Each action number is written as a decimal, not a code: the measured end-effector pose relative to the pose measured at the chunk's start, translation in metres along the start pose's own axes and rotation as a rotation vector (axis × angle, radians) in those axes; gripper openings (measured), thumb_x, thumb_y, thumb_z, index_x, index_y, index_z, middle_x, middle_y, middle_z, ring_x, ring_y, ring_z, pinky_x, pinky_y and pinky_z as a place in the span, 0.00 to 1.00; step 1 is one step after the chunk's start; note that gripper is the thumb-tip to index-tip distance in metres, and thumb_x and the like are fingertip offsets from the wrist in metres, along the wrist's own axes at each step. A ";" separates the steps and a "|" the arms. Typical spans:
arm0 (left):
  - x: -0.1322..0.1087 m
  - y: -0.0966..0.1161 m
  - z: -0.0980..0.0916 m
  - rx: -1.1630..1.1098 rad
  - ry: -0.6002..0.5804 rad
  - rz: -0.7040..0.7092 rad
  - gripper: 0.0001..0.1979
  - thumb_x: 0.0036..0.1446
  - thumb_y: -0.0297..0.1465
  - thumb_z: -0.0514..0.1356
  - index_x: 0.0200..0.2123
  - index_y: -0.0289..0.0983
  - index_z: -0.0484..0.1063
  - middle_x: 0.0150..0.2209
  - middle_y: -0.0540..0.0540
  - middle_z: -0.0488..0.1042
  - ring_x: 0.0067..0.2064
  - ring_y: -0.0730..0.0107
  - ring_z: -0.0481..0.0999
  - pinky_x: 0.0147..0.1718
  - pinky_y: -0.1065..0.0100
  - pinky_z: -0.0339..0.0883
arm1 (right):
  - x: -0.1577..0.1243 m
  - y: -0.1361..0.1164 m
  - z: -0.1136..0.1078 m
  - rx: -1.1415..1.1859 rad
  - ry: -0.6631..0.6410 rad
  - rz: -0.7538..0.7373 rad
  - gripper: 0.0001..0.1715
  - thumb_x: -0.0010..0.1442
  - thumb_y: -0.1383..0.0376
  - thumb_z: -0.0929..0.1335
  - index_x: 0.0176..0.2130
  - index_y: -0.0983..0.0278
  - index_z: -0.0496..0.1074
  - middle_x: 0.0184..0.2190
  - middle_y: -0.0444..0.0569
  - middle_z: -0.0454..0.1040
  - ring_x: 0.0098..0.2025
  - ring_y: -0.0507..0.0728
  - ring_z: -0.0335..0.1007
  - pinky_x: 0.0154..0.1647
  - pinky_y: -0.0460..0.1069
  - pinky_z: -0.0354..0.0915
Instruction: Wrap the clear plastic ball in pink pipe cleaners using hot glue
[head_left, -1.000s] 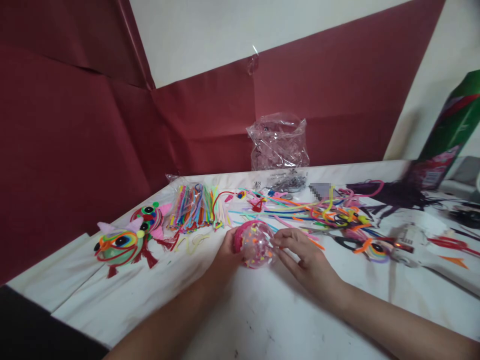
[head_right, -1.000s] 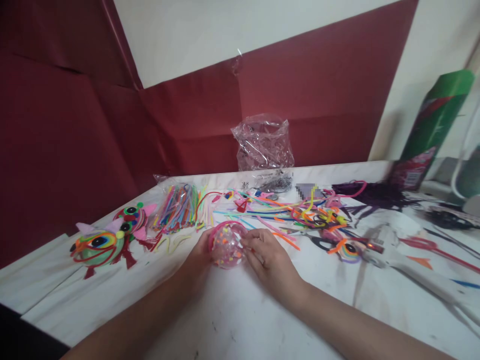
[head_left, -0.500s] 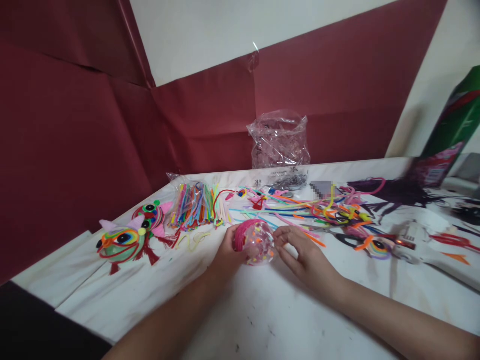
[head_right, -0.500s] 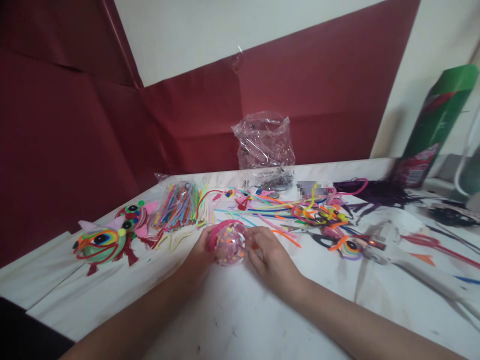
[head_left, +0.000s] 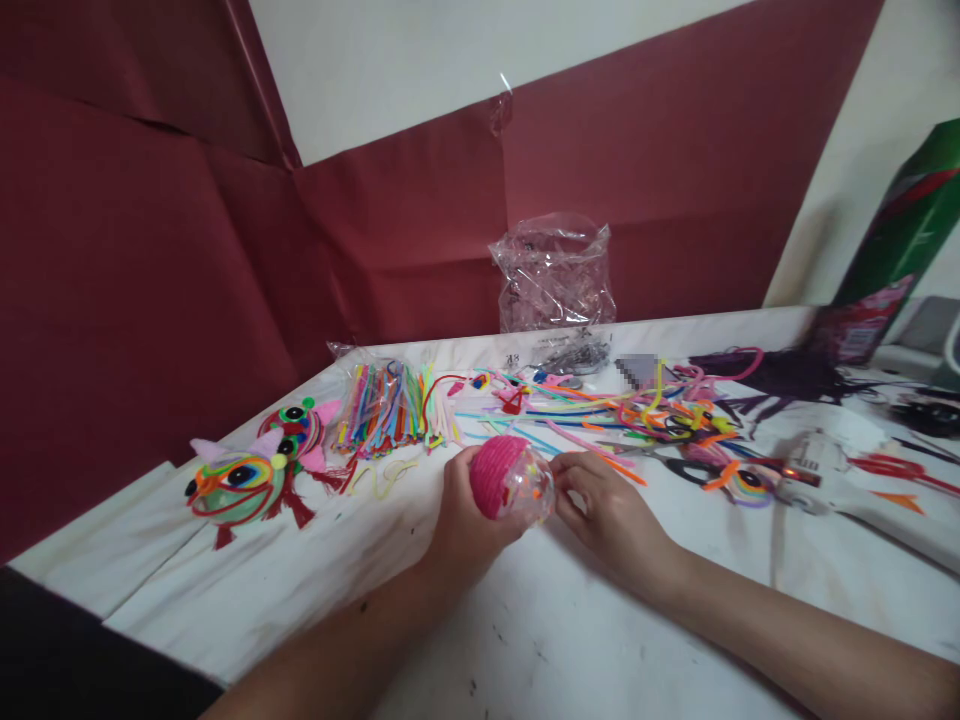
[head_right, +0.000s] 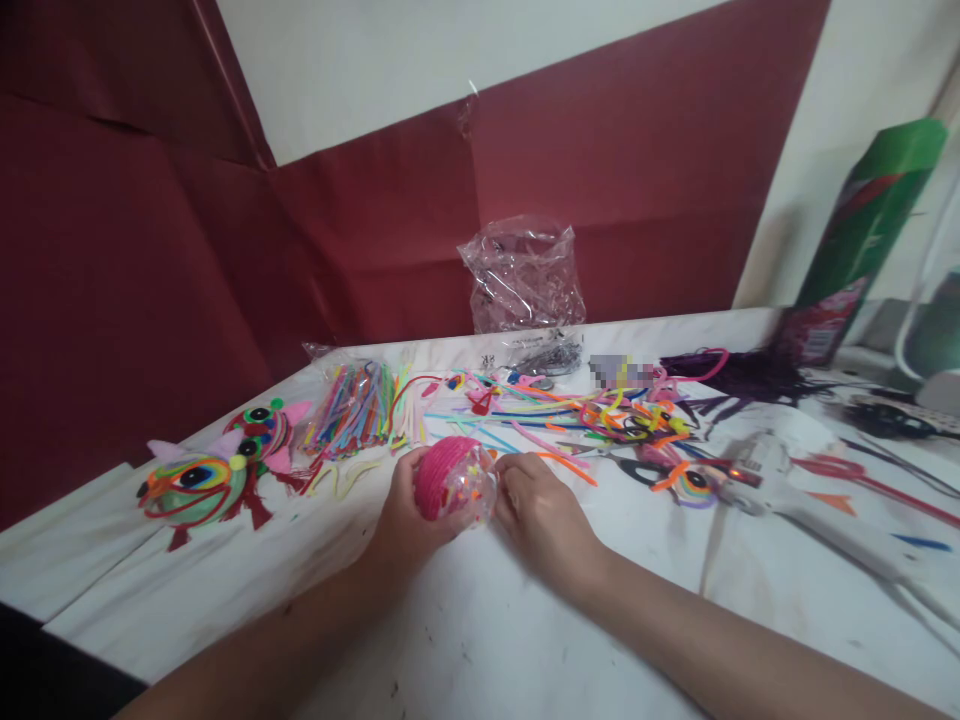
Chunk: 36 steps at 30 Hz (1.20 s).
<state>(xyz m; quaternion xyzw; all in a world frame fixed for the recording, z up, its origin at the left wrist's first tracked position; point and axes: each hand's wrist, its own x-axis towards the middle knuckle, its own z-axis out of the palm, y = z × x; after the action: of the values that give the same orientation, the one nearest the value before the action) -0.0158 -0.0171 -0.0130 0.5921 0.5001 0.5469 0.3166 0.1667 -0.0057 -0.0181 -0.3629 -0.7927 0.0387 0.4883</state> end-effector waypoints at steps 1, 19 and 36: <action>0.000 0.000 0.001 -0.007 -0.005 -0.012 0.40 0.32 0.35 0.73 0.51 0.39 0.62 0.50 0.41 0.67 0.49 0.55 0.70 0.47 0.59 0.65 | 0.000 0.001 0.000 0.010 0.004 0.025 0.11 0.60 0.68 0.63 0.26 0.59 0.65 0.35 0.54 0.76 0.38 0.60 0.74 0.38 0.56 0.72; 0.005 0.001 -0.010 0.363 0.019 0.533 0.39 0.38 0.29 0.70 0.54 0.40 0.57 0.55 0.36 0.58 0.59 0.47 0.60 0.58 0.49 0.54 | 0.001 -0.004 0.004 0.258 -0.174 0.426 0.16 0.55 0.60 0.62 0.18 0.60 0.64 0.17 0.42 0.67 0.22 0.53 0.62 0.23 0.47 0.59; 0.010 0.017 -0.010 -0.260 -0.063 -0.044 0.40 0.33 0.33 0.72 0.51 0.38 0.58 0.48 0.42 0.71 0.47 0.58 0.74 0.43 0.63 0.69 | 0.010 0.000 -0.001 0.431 -0.058 0.676 0.11 0.48 0.61 0.63 0.17 0.61 0.65 0.17 0.42 0.67 0.24 0.54 0.62 0.26 0.49 0.58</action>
<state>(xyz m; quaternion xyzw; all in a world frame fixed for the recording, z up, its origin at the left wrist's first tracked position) -0.0227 -0.0142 0.0079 0.5519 0.4277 0.5812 0.4179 0.1652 0.0000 -0.0100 -0.4914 -0.6158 0.3727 0.4903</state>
